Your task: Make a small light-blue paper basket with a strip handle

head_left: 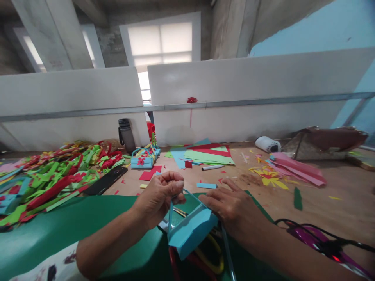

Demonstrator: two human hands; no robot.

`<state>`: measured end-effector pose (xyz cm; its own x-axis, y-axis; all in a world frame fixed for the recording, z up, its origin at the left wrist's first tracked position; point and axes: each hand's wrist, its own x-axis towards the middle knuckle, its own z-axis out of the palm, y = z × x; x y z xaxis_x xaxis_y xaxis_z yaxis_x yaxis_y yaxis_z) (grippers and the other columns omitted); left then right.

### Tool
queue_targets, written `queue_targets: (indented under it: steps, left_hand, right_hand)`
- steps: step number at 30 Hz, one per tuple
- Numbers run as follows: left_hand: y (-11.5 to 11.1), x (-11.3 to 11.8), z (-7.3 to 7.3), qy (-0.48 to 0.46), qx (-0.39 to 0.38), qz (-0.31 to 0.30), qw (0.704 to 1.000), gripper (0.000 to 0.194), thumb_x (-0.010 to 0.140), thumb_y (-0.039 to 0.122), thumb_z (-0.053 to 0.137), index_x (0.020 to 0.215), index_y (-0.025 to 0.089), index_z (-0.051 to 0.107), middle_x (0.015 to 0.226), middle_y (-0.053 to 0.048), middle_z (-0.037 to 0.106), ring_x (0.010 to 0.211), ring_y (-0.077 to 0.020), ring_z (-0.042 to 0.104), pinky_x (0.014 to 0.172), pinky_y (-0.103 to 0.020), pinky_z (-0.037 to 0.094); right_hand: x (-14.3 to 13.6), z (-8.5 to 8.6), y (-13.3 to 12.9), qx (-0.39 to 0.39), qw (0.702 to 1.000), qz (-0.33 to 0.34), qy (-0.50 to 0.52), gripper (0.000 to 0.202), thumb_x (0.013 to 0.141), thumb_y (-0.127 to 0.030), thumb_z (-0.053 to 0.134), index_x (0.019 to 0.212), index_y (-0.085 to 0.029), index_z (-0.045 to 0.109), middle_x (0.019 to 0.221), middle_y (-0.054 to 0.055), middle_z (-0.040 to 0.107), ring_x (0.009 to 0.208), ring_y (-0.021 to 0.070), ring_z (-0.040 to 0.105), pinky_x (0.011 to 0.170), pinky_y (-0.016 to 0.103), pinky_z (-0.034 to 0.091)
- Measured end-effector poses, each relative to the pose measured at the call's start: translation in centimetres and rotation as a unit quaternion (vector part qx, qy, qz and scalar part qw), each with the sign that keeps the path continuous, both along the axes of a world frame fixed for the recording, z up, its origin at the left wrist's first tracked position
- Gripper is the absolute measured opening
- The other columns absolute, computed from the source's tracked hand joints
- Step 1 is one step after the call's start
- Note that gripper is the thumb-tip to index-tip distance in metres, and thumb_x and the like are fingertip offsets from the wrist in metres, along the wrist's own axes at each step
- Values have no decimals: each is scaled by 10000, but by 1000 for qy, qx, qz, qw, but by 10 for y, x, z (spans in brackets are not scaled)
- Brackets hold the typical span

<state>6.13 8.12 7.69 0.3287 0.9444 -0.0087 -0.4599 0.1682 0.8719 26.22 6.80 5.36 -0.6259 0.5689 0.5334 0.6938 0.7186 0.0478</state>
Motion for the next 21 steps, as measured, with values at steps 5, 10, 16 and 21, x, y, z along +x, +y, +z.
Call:
queue_targets:
  steps: [5, 10, 16, 21]
  left_hand:
    - [-2, 1, 0, -1, -1, 4, 1000, 359, 543, 245, 836, 736, 156, 547, 470, 86, 494, 431, -61, 475, 634, -305, 488]
    - [-3, 2, 2, 13, 1, 14, 1000, 399, 522, 259, 845, 774, 167, 550, 469, 95, 482, 438, -58, 455, 655, -315, 496]
    - [1, 1, -2, 32, 18, 27, 999, 340, 567, 272, 822, 751, 157, 560, 467, 100, 459, 423, -43, 420, 656, -294, 484]
    - [12, -9, 1, 76, 65, 79, 992, 395, 731, 471, 664, 982, 178, 578, 747, 0, 623, 699, -137, 599, 700, -278, 462]
  right_hand:
    - [1, 4, -4, -9, 1000, -7, -21, 225, 848, -140, 466, 977, -229, 627, 801, 22, 683, 740, 175, 598, 890, 420, 281]
    - [0, 11, -8, -39, 998, -28, -33, 197, 851, -143, 490, 973, -227, 621, 814, 13, 688, 768, 170, 603, 873, 383, 284]
    - [-3, 11, -6, -50, 998, -32, -32, 168, 872, -169, 466, 886, -204, 630, 776, 16, 681, 730, 156, 590, 801, 341, 312]
    - [0, 18, -4, -91, 993, -63, 37, 243, 889, -190, 405, 731, -170, 589, 685, 33, 632, 650, 141, 547, 641, 275, 344]
